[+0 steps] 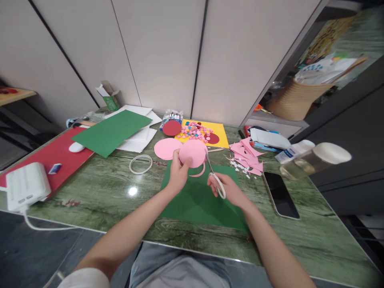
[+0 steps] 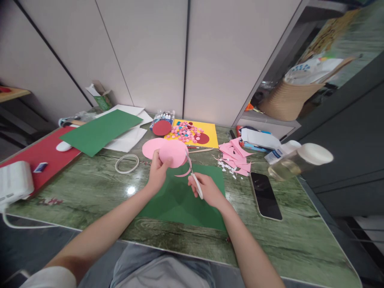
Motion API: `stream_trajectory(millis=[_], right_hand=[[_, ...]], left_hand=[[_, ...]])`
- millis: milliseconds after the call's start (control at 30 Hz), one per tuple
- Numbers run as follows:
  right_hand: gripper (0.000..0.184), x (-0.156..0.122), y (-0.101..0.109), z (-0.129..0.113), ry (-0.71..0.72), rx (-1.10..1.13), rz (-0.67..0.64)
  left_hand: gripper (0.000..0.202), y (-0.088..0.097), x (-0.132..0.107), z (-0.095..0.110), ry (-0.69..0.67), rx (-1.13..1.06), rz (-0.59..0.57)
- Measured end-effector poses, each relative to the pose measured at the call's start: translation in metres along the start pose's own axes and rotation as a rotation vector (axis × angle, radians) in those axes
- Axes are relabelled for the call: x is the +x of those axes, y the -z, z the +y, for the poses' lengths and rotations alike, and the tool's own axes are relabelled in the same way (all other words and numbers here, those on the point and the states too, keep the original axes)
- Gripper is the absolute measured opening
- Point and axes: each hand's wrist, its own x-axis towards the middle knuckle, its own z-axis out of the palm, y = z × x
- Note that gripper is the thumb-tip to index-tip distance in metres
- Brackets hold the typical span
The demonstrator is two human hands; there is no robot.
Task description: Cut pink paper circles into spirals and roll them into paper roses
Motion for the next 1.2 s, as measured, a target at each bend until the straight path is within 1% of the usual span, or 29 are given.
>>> stream_trajectory(millis=[133, 333, 500, 567, 733, 900, 1200], right_hand=[[0.034, -0.0003, -0.0005, 0.0005, 0.007, -0.006, 0.003], [0.036, -0.0002, -0.0006, 0.0007, 0.0, -0.009, 0.005], [0.038, -0.0004, 0.0009, 0.0016, 0.001, -0.002, 0.018], [0.038, -0.0005, 0.002, 0.002, 0.003, -0.006, 0.023], [0.038, -0.0007, 0.003, 0.001, 0.016, -0.023, 0.03], [0.036, -0.0004, 0.0018, 0.0003, 0.015, -0.019, 0.025], [0.034, 0.0005, 0.0013, 0.0023, 0.01, -0.022, 0.025]], left_hand=[[0.029, -0.0006, -0.0003, 0.0011, 0.007, -0.01, 0.001], [0.032, -0.001, -0.0024, 0.0017, 0.019, 0.015, -0.034], [0.029, -0.0004, -0.0042, 0.0009, 0.009, 0.094, -0.103], [0.029, -0.0005, -0.0044, 0.0007, 0.012, 0.095, -0.116], [0.034, -0.0013, -0.0026, 0.0001, 0.0, 0.034, -0.057], [0.032, -0.0012, -0.0005, -0.0001, -0.012, -0.003, -0.017], [0.029, -0.001, -0.0007, 0.0044, 0.003, -0.008, -0.005]])
